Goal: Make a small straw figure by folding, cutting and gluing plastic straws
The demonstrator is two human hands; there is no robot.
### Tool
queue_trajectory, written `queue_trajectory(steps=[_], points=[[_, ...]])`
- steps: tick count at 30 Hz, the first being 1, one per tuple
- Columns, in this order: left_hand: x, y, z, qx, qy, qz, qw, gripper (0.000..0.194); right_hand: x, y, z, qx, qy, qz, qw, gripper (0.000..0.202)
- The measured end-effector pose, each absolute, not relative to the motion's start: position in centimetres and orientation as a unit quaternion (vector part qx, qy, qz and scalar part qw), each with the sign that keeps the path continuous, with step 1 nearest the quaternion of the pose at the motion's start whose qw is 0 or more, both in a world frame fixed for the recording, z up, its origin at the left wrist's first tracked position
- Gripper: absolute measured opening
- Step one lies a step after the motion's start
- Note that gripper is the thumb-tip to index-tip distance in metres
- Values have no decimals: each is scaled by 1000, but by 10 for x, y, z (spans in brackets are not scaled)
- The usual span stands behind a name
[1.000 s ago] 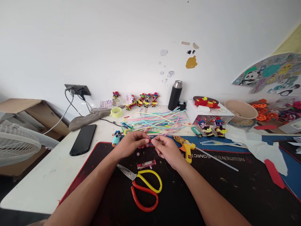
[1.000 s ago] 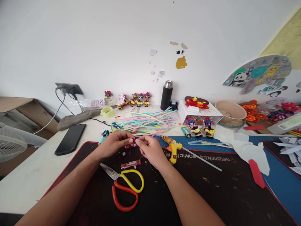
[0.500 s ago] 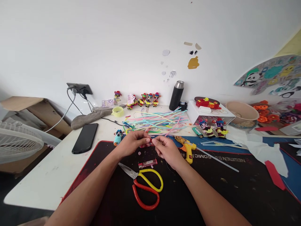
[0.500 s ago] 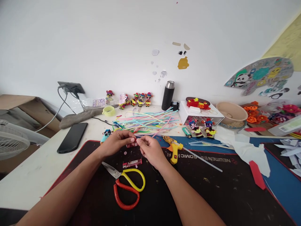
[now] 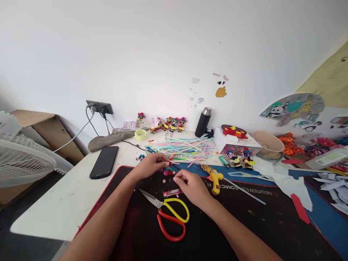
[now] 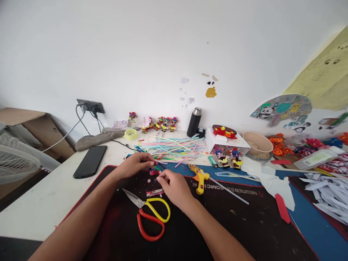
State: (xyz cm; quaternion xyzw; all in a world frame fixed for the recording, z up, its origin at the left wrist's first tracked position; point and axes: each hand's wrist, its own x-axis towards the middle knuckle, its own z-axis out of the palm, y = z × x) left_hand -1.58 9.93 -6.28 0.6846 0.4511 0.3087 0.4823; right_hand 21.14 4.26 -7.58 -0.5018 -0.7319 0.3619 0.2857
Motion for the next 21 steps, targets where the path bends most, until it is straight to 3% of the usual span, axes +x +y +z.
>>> queue_trajectory(steps=[3,7,13,21], points=[[-26,93,-58,694,446,296,482,40,219,34,-75,-515,-727,354,285,21],[-41,76,-58,739,504,251,369,32,238,21,-82,-519,-715,371,288,24],[-43,55,-70,761,548,159,309,23,267,3,-86,-547,-687,378,293,30],[-34,60,-66,798,525,181,235,16,303,-1,-71,-612,-683,272,290,33]])
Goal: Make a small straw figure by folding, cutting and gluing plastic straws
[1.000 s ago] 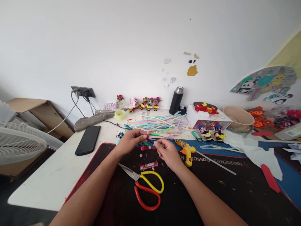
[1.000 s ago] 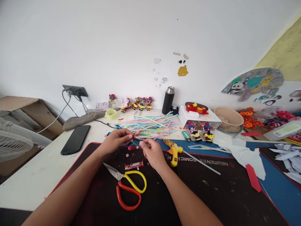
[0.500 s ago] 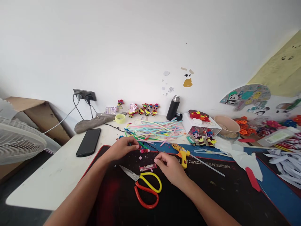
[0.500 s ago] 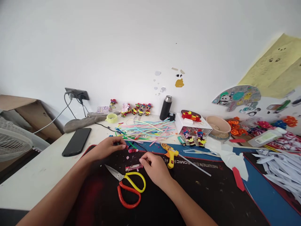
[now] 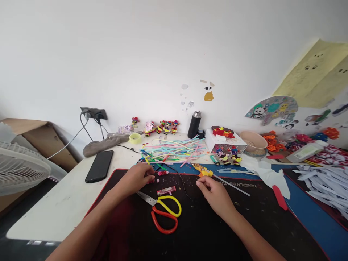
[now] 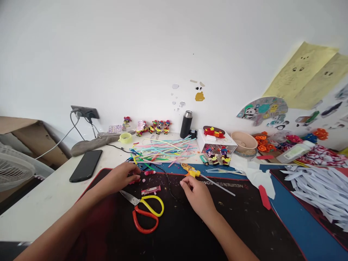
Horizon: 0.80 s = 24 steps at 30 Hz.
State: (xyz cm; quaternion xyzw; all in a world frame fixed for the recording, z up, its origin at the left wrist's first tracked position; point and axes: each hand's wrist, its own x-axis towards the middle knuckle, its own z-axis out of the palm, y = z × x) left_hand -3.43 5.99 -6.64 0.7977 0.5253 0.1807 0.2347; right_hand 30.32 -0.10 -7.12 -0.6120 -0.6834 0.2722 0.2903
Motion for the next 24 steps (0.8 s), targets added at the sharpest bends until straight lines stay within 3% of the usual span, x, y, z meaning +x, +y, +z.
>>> queue_trajectory(steps=[10,17,24], points=[[-8,55,-68,852,500,80,135,13,325,10,-75,-695,-664,179,209,33],[-8,55,-68,861,494,51,111,18,317,18,-78,-708,-676,143,144,44],[1,46,-49,828,506,154,187,15,320,26,-90,-726,-642,167,181,34]])
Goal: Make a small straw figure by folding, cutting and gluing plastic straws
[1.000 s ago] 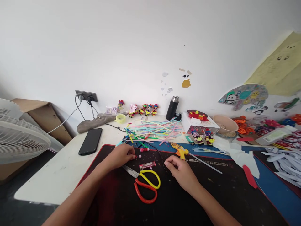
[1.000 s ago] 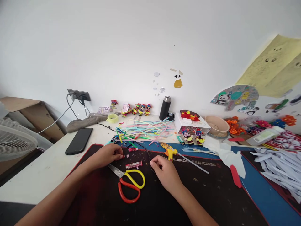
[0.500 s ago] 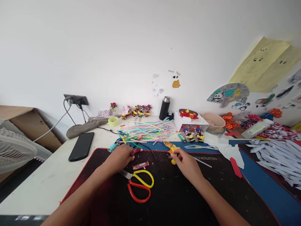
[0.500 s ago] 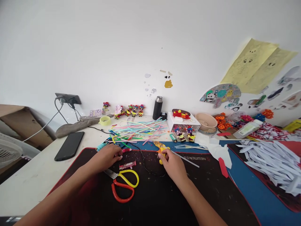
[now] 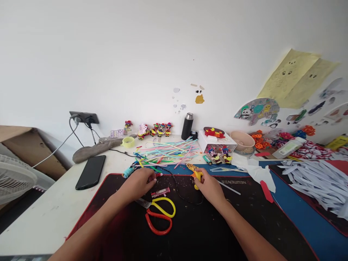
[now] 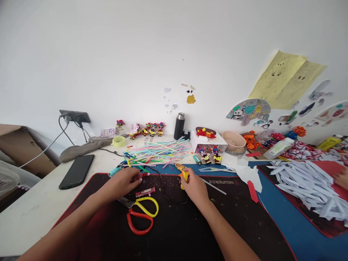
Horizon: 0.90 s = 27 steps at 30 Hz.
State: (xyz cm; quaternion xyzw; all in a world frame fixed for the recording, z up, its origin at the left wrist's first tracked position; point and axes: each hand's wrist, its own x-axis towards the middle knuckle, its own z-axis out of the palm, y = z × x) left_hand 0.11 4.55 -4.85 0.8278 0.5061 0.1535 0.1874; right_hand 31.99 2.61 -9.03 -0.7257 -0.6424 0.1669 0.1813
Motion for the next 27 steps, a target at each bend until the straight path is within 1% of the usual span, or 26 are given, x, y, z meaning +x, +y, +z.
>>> queue_trajectory(steps=[2,5,9,12,14,16,21,27], points=[[13,37,-39,797,500,192,278,19,322,26,-95,-726,-635,167,204,32],[43,24,-32,734,431,224,474,26,325,25,-102,-722,-619,175,255,30],[95,19,-44,651,387,247,605,28,331,25,-110,-693,-585,223,358,28],[130,23,-57,547,391,291,680,31,336,25,-115,-652,-554,279,437,34],[147,25,-62,448,387,320,739,34,338,24,-118,-627,-536,311,472,38],[159,26,-64,397,371,343,766,36,339,24,-121,-610,-520,332,497,40],[172,20,-62,349,350,395,775,36,341,25,-124,-579,-468,375,553,46],[182,6,-58,295,313,456,779,35,334,17,-108,-523,-383,471,598,58]])
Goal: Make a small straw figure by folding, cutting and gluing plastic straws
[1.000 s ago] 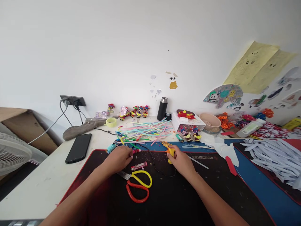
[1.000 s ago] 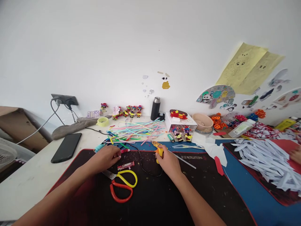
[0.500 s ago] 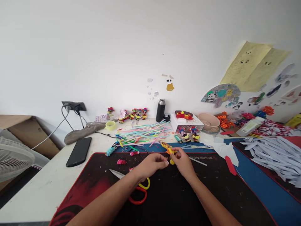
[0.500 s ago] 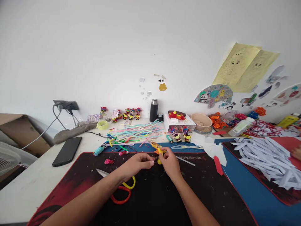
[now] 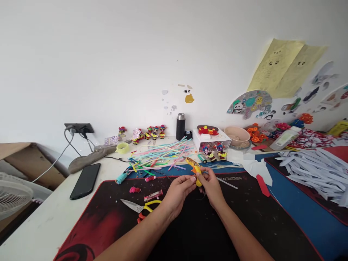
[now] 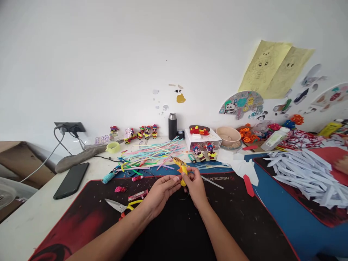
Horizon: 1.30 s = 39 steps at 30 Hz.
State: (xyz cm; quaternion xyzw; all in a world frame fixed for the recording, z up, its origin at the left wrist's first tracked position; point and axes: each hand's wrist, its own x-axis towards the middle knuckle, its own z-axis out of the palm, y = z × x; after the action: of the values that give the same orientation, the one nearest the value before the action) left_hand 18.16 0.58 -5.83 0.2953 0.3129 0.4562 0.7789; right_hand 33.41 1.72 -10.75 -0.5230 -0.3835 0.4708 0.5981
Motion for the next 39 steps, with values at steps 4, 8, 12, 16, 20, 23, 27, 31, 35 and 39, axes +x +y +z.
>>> queue_trajectory(steps=[4,8,12,16,20,23,27,31,35,39], points=[[186,-4,-50,296,295,475,774,33,330,12,-98,-507,-332,513,608,60],[186,-9,-44,314,297,477,765,32,329,12,-98,-477,-306,548,616,58],[185,-10,-43,338,292,468,763,31,329,13,-99,-454,-288,584,609,52],[183,-8,-48,362,286,459,759,28,329,14,-99,-440,-276,608,600,47],[182,-8,-52,372,285,463,752,25,328,12,-97,-454,-276,606,593,48],[181,-10,-52,380,288,471,743,23,326,10,-94,-458,-267,606,593,49],[180,-14,-52,391,296,476,730,23,322,9,-91,-439,-241,626,597,47],[178,-17,-51,396,305,479,721,24,316,10,-92,-410,-231,651,596,44],[175,-18,-50,398,307,478,720,26,308,11,-95,-388,-206,678,589,44],[166,-17,-50,405,310,460,727,27,302,11,-92,-401,-201,689,570,44]])
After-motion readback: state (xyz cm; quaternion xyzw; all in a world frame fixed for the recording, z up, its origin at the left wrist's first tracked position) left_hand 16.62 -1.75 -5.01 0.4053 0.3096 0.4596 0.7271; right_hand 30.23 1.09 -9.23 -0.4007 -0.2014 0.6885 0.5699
